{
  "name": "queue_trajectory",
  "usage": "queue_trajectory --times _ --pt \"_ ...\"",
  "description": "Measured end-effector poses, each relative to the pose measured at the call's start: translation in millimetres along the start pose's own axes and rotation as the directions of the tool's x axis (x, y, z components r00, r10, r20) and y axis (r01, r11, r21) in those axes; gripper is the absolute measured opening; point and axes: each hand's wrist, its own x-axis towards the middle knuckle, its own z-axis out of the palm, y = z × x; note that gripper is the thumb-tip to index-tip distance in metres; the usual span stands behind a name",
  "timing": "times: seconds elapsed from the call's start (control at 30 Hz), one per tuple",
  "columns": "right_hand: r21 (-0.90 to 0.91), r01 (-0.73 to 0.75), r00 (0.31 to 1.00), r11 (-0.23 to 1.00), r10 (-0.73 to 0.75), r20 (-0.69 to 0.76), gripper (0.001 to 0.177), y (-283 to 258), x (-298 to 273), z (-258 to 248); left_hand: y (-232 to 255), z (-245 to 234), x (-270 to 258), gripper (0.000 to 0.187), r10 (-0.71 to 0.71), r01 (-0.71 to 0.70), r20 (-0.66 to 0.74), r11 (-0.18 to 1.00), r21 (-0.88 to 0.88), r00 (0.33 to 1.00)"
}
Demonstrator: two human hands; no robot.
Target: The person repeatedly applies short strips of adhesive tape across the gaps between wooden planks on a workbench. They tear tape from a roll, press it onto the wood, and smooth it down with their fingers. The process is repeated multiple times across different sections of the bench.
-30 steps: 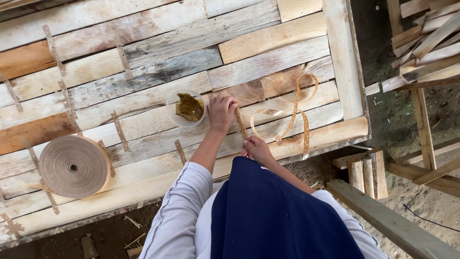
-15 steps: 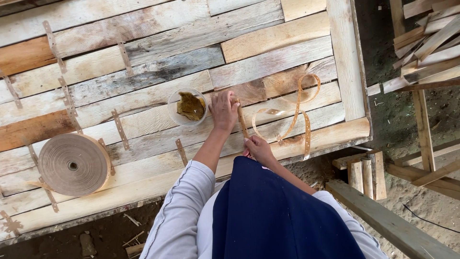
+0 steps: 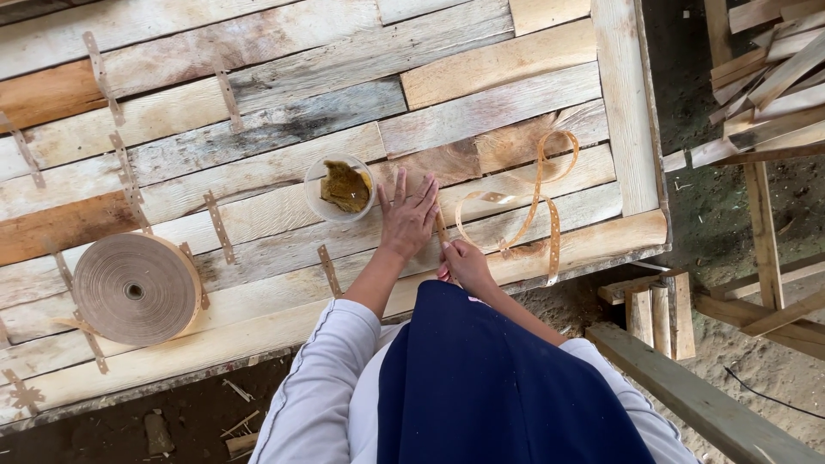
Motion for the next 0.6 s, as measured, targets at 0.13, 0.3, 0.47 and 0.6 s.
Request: queue_trajectory --times 0.13,0.3,0.47,0.6 --pt "-0.033 0.019 1.0 0.999 -0.018 0.022 0.033 5.7 7.1 -0.5 0.2 -3.8 -0.1 0.048 -0.031 0.03 0.094 0.999 0.012 0.995" --pt "-0.2 0.034 0.999 0.979 -0.039 -0.022 0.032 5.0 11.4 -0.8 3.1 -2.4 0.7 0.049 -0.086 0.065 0.187 0.991 0.113 0.979" --pt "-0.369 0.008 0.998 0.929 -0.032 -0.06 0.033 6.6 15.1 2.4 0.8 6.3 0.7 0.049 -0.094 0.073 0.167 0.989 0.127 0.981" --pt "-0.541 -0.041 0.997 0.84 -0.003 -0.08 0.036 -9.3 7.2 3.9 4.9 -5.7 5.3 0.053 -0.144 0.106 0.317 0.985 0.133 0.937"
